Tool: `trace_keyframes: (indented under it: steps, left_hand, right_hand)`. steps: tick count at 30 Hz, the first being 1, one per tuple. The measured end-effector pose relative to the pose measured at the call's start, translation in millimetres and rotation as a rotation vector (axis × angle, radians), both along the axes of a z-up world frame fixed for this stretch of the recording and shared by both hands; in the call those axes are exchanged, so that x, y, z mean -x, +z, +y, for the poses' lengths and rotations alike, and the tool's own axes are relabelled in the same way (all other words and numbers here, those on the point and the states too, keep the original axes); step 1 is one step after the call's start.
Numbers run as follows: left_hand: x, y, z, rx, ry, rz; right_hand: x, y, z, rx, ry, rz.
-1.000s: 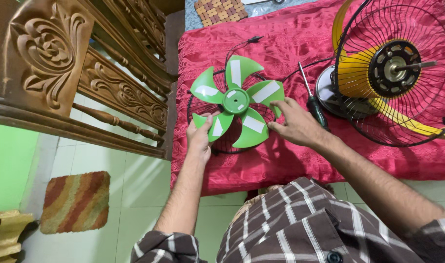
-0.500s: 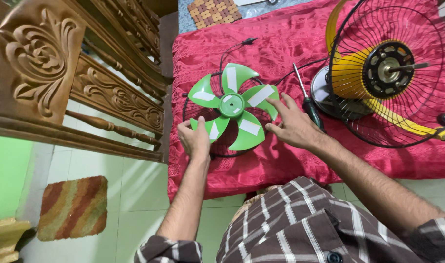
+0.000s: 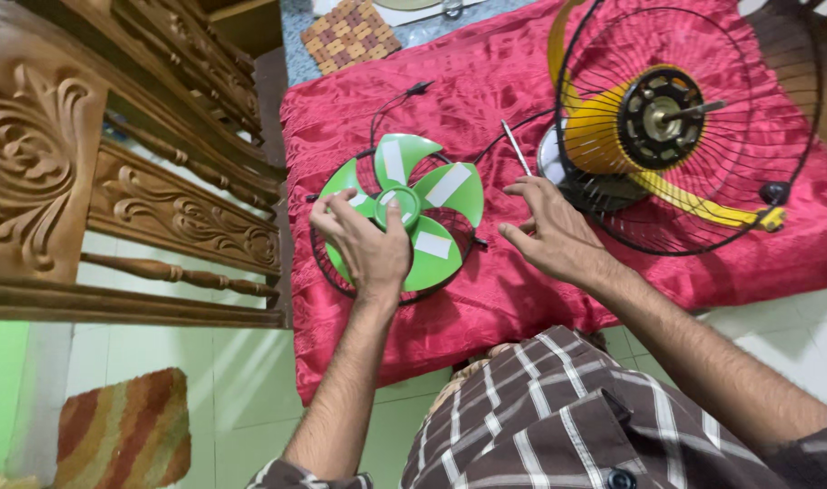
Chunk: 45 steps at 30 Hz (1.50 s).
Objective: The person removes the front grill and fan blade from a table fan, then uses a screwdriver to loosen screws on the motor housing and cage. The blade and grill are set aside on the table.
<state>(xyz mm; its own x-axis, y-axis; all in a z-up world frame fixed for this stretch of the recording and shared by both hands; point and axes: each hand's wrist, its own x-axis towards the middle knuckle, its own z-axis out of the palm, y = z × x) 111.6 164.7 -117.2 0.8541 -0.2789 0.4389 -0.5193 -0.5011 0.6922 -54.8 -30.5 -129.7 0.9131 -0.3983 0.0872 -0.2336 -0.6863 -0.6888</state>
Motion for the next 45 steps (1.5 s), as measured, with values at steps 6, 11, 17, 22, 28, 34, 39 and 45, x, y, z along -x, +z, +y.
trace_keyframes:
  steps: [6, 11, 17, 22, 28, 34, 39, 45]
  left_hand:
    - [31, 5, -31, 0.100, -0.234, 0.184]
    - [51, -2, -53, 0.060, -0.421, 0.310]
    - [74, -21, -81, -0.010, -0.604, 0.397]
    - [84, -60, -105, -0.045, -0.740, 0.444]
    - [101, -108, -131, -0.246, -0.666, 0.434]
    - [112, -108, -158, -0.318, -0.495, 0.931]
    - [118, -102, -171, -0.381, -0.376, 0.960]
    - [102, -133, -181, -0.360, -0.438, 1.175]
  right_hand:
    - [25, 0, -3, -0.218, -0.120, 0.053]
    - [52, -1, -3, -0.204, -0.214, 0.140]
    - [82, 4, -3, -0.270, -0.395, 0.363]
    - [101, -5, -5, -0.283, -0.443, 0.298]
    - [121, -16, -8, -0.145, -0.399, 0.138]
    - [130, -11, -11, -0.231, -0.454, 0.265]
    - [131, -10, -6, -0.206, -0.375, 0.141]
    - [129, -4, -6, -0.277, -0.374, 0.141]
